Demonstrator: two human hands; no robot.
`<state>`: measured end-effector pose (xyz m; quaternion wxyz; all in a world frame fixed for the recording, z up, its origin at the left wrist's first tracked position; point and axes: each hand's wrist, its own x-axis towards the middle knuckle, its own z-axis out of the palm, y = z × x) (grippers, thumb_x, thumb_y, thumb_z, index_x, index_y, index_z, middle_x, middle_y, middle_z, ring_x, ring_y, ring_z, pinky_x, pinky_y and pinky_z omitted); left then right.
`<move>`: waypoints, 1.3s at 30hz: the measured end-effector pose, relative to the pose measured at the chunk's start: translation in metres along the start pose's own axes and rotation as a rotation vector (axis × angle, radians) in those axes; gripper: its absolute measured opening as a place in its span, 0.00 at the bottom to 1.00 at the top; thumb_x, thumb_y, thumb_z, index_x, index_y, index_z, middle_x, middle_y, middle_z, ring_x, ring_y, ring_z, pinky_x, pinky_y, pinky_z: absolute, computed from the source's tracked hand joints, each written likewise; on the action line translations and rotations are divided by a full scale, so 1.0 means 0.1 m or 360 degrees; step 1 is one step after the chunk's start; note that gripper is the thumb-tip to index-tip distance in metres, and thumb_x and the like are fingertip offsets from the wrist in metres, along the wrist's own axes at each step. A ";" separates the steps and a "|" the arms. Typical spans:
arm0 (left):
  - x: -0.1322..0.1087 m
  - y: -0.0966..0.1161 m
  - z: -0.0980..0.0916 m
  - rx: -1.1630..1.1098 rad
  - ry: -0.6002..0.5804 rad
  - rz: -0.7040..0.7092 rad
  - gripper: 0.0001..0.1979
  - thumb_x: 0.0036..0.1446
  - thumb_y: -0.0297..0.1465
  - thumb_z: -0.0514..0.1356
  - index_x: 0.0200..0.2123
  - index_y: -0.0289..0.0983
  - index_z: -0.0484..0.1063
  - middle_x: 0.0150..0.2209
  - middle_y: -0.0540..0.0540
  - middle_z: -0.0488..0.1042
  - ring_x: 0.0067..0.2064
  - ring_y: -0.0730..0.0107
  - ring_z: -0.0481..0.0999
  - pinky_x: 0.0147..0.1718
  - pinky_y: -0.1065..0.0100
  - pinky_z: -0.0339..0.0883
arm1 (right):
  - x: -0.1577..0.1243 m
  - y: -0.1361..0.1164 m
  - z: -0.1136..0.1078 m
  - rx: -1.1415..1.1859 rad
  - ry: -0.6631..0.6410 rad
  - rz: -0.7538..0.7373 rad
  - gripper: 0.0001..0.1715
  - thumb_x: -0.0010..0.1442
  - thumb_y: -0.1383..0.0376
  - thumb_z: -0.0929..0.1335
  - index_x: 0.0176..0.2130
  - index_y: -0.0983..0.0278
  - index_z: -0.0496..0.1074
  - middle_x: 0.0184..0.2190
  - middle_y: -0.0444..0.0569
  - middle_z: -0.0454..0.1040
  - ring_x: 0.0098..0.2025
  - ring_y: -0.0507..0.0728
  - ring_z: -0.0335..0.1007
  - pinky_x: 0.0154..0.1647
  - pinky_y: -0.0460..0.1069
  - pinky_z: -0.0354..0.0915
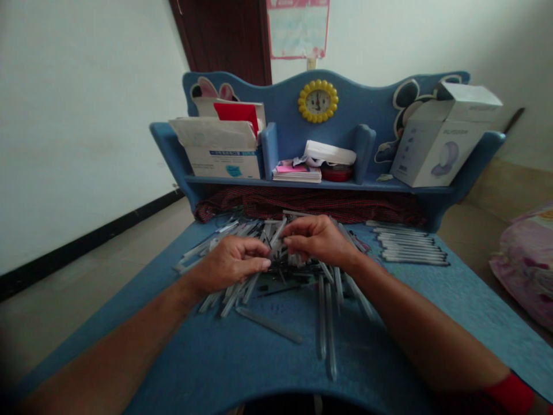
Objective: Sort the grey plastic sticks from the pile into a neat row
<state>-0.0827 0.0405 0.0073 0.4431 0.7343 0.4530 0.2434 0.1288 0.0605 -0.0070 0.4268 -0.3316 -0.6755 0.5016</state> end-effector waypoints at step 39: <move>0.01 0.00 -0.02 0.0534 0.0049 0.0297 0.07 0.50 0.31 0.57 0.29 0.34 0.73 0.19 0.56 0.60 0.23 0.77 0.60 0.25 0.74 0.53 | -0.03 -0.18 -0.04 -0.0676 -0.0264 0.0042 0.15 0.55 0.55 0.67 0.34 0.65 0.70 0.19 0.40 0.68 0.17 0.48 0.63 0.16 0.42 0.57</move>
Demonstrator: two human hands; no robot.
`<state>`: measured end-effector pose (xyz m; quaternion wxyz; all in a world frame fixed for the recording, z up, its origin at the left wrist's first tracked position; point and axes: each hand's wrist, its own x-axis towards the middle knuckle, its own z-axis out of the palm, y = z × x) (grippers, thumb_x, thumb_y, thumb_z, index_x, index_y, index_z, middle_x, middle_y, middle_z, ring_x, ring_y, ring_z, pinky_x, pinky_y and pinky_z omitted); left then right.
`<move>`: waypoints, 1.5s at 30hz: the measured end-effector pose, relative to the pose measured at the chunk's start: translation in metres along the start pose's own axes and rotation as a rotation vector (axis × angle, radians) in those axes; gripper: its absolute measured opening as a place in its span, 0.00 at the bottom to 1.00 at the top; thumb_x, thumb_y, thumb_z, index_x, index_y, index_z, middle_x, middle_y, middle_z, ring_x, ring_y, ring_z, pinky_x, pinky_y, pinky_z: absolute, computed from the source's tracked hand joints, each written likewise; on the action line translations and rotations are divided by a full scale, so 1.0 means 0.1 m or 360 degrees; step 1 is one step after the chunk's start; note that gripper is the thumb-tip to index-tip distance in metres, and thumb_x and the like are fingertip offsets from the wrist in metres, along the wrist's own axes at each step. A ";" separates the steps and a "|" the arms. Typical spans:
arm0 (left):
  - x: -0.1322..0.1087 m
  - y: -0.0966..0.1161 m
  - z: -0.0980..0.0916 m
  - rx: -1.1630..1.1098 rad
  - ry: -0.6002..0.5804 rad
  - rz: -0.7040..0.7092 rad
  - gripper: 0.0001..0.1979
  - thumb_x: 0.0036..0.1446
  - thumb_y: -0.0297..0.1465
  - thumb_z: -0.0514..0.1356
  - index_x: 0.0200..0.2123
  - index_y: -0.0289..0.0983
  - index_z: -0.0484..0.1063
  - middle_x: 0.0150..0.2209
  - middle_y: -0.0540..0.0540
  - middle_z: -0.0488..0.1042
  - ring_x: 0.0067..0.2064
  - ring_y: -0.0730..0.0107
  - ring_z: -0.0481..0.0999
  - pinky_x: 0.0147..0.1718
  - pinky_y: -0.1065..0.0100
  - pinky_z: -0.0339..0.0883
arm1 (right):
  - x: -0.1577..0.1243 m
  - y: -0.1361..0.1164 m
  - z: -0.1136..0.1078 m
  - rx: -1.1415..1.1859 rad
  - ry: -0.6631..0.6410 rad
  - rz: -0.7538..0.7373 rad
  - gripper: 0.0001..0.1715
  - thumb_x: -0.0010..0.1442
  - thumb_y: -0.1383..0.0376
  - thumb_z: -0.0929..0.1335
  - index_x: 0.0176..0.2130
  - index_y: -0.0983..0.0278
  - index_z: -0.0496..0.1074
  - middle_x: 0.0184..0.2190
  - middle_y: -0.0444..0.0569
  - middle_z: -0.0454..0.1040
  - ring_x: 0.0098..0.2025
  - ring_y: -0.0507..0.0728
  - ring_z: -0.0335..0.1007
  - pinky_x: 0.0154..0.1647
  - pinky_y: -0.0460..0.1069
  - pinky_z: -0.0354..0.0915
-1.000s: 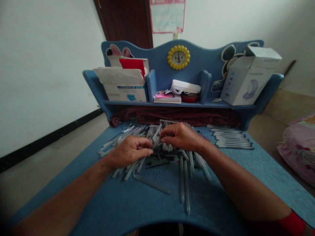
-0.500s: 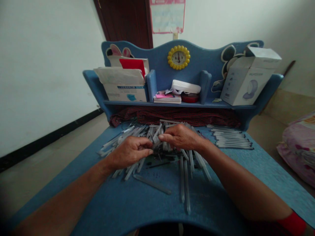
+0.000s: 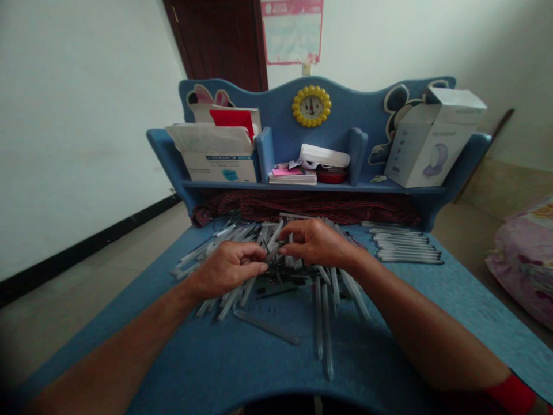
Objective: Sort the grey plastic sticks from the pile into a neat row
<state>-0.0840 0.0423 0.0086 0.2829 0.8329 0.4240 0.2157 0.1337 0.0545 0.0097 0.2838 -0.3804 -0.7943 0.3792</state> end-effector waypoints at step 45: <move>-0.04 0.11 -0.07 0.0339 0.0065 0.0207 0.09 0.53 0.27 0.57 0.34 0.35 0.76 0.29 0.49 0.70 0.31 0.73 0.70 0.31 0.72 0.60 | 0.00 -0.10 0.07 -0.0191 0.0277 -0.0179 0.21 0.59 0.58 0.64 0.19 0.66 0.64 0.15 0.40 0.63 0.18 0.45 0.56 0.20 0.42 0.50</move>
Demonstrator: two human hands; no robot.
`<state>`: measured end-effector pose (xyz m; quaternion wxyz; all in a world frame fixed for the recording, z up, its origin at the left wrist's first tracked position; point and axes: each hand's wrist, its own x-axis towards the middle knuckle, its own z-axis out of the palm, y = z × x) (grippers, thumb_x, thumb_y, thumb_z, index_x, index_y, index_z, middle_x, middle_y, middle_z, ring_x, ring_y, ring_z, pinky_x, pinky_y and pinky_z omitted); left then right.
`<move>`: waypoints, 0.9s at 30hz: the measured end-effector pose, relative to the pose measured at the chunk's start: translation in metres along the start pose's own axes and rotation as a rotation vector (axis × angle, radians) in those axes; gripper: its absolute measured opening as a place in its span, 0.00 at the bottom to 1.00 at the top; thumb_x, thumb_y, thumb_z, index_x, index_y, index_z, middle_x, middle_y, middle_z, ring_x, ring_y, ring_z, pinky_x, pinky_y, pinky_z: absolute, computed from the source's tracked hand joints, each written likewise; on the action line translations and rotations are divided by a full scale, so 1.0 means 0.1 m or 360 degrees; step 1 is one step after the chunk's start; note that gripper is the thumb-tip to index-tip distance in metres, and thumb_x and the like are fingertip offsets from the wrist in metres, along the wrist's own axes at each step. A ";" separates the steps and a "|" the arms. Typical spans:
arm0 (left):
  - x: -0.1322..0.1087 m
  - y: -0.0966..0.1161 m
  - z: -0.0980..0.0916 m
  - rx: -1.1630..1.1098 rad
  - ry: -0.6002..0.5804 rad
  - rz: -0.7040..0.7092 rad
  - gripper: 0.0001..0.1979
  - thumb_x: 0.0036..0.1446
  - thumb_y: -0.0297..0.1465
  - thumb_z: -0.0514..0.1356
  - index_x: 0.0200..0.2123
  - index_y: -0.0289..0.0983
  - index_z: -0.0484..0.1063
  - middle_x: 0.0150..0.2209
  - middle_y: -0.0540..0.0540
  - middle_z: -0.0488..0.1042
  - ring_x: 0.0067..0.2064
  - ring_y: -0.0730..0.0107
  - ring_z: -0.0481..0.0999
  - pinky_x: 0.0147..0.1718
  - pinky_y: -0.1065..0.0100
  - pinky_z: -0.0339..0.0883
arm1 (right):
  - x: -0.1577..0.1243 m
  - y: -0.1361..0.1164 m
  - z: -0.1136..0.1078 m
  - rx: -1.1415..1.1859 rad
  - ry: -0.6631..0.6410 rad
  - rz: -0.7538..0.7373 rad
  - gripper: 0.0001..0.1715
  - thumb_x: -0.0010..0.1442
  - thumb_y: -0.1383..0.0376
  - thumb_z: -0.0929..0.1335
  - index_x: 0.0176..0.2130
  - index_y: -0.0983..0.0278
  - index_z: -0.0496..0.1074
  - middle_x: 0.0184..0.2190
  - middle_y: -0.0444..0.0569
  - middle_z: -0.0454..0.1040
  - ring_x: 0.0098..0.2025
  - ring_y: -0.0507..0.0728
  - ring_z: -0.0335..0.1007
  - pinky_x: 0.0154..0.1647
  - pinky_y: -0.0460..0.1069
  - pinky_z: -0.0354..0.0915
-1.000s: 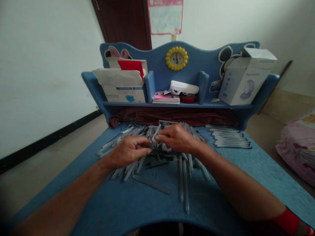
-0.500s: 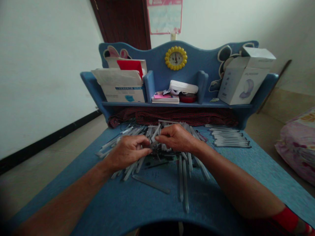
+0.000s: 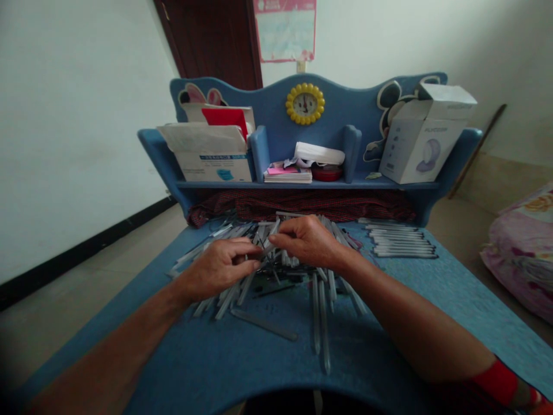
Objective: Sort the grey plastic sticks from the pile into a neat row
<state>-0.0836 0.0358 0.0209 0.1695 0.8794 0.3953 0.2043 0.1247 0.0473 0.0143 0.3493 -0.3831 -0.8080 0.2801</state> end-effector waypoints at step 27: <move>0.01 -0.19 0.07 0.0413 0.0782 -0.0035 0.04 0.51 0.26 0.60 0.25 0.35 0.68 0.26 0.49 0.68 0.28 0.72 0.68 0.28 0.71 0.59 | 0.00 0.15 0.22 -0.1019 -0.0118 -0.0072 0.12 0.60 0.62 0.62 0.33 0.64 0.73 0.24 0.49 0.74 0.26 0.52 0.68 0.25 0.45 0.52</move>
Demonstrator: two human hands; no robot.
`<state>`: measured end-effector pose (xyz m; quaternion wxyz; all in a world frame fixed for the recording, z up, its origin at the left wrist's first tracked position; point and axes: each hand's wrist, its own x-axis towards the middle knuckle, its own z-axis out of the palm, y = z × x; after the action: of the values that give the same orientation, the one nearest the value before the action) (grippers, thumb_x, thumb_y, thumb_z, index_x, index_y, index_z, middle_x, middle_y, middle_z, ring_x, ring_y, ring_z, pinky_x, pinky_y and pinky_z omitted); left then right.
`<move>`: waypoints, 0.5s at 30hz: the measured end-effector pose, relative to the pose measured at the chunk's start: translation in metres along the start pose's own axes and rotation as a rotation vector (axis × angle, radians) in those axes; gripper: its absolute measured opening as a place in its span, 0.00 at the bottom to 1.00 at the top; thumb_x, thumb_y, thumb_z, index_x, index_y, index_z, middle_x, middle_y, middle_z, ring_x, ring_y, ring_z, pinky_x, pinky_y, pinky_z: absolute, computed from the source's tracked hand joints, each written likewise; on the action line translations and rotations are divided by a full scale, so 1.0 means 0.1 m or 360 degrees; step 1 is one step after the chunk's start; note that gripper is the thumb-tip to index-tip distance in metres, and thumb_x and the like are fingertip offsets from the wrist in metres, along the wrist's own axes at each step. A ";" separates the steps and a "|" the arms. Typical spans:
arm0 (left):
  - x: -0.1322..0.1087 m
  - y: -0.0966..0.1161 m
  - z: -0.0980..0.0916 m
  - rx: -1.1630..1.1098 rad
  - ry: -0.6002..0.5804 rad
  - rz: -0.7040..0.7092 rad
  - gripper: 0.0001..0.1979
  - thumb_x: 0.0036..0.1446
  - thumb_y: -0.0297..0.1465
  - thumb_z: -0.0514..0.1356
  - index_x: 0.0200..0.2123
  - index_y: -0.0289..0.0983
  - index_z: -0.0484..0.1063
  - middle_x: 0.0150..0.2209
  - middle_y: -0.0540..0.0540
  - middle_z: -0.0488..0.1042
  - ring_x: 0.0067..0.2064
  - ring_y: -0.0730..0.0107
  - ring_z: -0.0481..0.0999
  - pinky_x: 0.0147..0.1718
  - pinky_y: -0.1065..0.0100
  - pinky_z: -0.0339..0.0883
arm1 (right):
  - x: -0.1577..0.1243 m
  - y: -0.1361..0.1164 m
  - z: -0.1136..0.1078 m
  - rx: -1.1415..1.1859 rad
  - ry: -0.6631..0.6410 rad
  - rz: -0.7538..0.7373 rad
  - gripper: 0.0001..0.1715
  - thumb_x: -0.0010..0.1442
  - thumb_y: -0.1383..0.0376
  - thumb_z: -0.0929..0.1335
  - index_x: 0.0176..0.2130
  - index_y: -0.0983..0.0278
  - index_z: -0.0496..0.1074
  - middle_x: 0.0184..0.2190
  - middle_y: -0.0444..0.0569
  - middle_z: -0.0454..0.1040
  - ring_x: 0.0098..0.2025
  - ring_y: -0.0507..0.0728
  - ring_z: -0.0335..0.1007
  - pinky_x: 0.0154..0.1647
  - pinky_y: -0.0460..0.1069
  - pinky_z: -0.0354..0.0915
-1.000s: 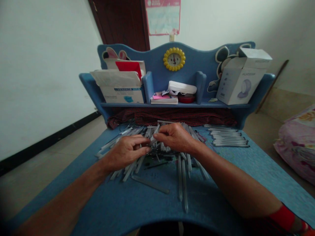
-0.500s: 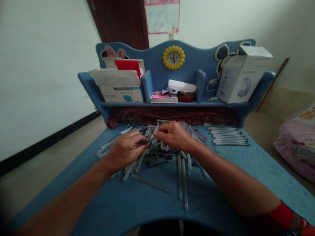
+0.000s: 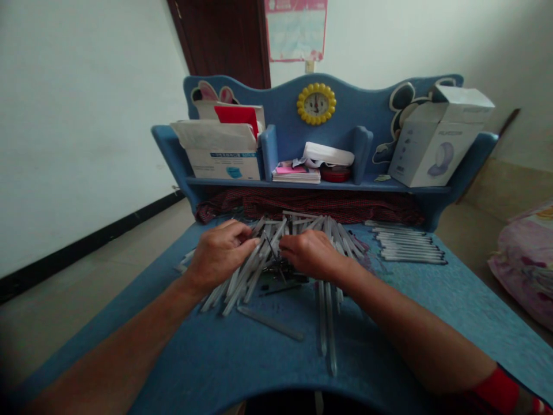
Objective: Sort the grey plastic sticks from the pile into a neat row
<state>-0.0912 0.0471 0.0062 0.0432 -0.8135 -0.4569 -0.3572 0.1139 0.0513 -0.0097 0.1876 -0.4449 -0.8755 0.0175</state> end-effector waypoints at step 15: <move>-0.02 -0.02 0.02 -0.0080 0.0055 -0.0013 0.04 0.49 0.25 0.61 0.24 0.33 0.69 0.24 0.49 0.67 0.27 0.72 0.67 0.27 0.70 0.57 | 0.07 -0.23 0.17 -0.0779 -0.0432 -0.0218 0.15 0.61 0.73 0.56 0.39 0.66 0.69 0.33 0.55 0.77 0.32 0.60 0.74 0.28 0.48 0.61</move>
<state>-0.0920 0.0482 0.0029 0.0291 -0.8062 -0.4502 -0.3829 0.0866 0.0451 -0.0188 -0.0435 -0.4104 -0.8988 -0.1476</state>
